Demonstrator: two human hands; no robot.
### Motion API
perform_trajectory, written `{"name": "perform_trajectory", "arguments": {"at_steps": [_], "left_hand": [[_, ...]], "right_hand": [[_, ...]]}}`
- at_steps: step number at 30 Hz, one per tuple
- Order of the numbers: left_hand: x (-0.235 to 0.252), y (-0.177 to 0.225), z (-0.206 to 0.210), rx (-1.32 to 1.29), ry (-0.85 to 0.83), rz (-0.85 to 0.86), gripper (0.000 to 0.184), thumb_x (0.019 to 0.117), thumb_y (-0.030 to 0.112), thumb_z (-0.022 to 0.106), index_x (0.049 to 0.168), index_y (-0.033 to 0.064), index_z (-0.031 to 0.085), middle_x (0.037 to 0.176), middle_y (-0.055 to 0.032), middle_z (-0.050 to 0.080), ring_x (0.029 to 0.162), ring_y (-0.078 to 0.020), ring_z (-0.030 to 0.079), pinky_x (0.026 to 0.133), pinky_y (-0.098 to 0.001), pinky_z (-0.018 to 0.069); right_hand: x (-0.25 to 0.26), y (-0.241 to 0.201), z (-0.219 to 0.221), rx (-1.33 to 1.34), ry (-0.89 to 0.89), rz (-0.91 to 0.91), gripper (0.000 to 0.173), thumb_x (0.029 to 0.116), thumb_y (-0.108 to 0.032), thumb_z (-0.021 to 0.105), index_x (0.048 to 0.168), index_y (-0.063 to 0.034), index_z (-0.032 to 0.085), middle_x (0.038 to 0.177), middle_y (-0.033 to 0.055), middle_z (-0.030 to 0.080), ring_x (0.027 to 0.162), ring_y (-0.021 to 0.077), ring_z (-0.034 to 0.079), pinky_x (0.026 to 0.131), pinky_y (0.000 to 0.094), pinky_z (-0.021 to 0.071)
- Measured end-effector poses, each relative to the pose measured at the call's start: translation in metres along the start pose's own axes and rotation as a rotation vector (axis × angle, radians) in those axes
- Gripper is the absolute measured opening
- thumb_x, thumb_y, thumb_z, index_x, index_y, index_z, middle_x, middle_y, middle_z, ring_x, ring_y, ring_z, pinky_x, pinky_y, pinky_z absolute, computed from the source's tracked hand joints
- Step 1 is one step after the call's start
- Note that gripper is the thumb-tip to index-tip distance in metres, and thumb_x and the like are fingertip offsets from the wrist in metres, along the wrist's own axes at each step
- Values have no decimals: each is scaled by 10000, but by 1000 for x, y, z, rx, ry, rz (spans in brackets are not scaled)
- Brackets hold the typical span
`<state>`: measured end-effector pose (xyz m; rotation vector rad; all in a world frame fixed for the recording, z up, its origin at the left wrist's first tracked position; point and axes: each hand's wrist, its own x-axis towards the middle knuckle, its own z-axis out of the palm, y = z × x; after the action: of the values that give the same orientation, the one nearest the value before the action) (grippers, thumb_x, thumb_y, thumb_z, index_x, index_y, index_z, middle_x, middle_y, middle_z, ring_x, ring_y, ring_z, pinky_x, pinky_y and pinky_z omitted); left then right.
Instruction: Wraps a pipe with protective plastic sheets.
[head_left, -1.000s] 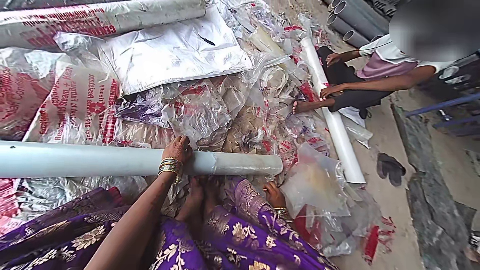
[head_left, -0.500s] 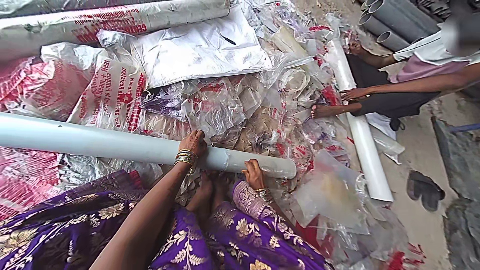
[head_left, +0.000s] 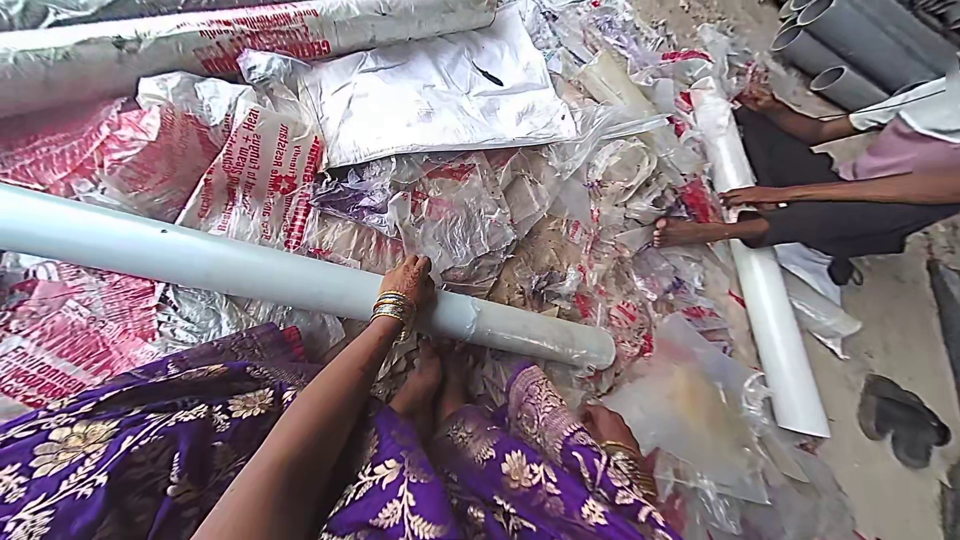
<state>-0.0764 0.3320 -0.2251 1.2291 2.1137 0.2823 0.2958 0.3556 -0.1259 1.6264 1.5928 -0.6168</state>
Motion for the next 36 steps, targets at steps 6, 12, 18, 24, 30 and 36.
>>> {"name": "perform_trajectory", "arguments": {"at_steps": [6, 12, 18, 24, 30, 36], "left_hand": [[1, -2, 1, -38, 28, 25, 281, 1000, 167, 566, 1223, 25, 663, 1255, -211, 652, 1189, -403, 633, 963, -600, 505], [2, -4, 1, -21, 11, 19, 297, 1004, 182, 549, 1240, 39, 658, 1283, -200, 646, 1219, -394, 622, 983, -592, 504], [0, -4, -1, -40, 10, 32, 301, 1011, 177, 545, 1246, 24, 655, 1271, -217, 647, 1204, -407, 627, 976, -606, 497], [-1, -8, 1, -74, 30, 47, 307, 998, 169, 571, 1250, 15, 656, 1273, -221, 648, 1215, -409, 621, 985, -608, 493], [3, -6, 1, -65, 22, 47, 316, 998, 175, 568, 1267, 31, 652, 1298, -208, 644, 1229, -398, 619, 987, -596, 498], [2, -6, -1, -58, 7, 31, 320, 993, 179, 567, 1271, 41, 646, 1295, -198, 641, 1219, -389, 625, 969, -587, 516]], "right_hand": [[23, 27, -12, 670, 862, -401, 186, 925, 9, 691, 1087, 98, 720, 996, 208, 732, 767, 154, 636, 724, 317, 518], [-16, -51, -74, 363, 1709, -591, 268, 930, -90, 696, 1084, 127, 725, 831, 245, 626, 686, 201, 568, 613, 218, 448], [-13, -113, -43, 678, 374, -412, 628, 966, -126, 669, 1457, 87, 340, 1025, 179, 659, 869, 221, 634, 829, 411, 522], [15, -132, -8, 860, -97, -495, 391, 969, 130, 505, 1359, 98, 495, 1012, 127, 727, 847, 104, 694, 795, 252, 552], [33, -152, 19, 173, 843, -873, 191, 932, -22, 639, 1018, -29, 810, 974, 168, 775, 923, 403, 711, 857, 596, 489], [73, -158, 45, -62, 1304, -1000, 173, 872, -86, 624, 843, -131, 789, 871, 83, 745, 773, 317, 674, 759, 544, 437]]}}
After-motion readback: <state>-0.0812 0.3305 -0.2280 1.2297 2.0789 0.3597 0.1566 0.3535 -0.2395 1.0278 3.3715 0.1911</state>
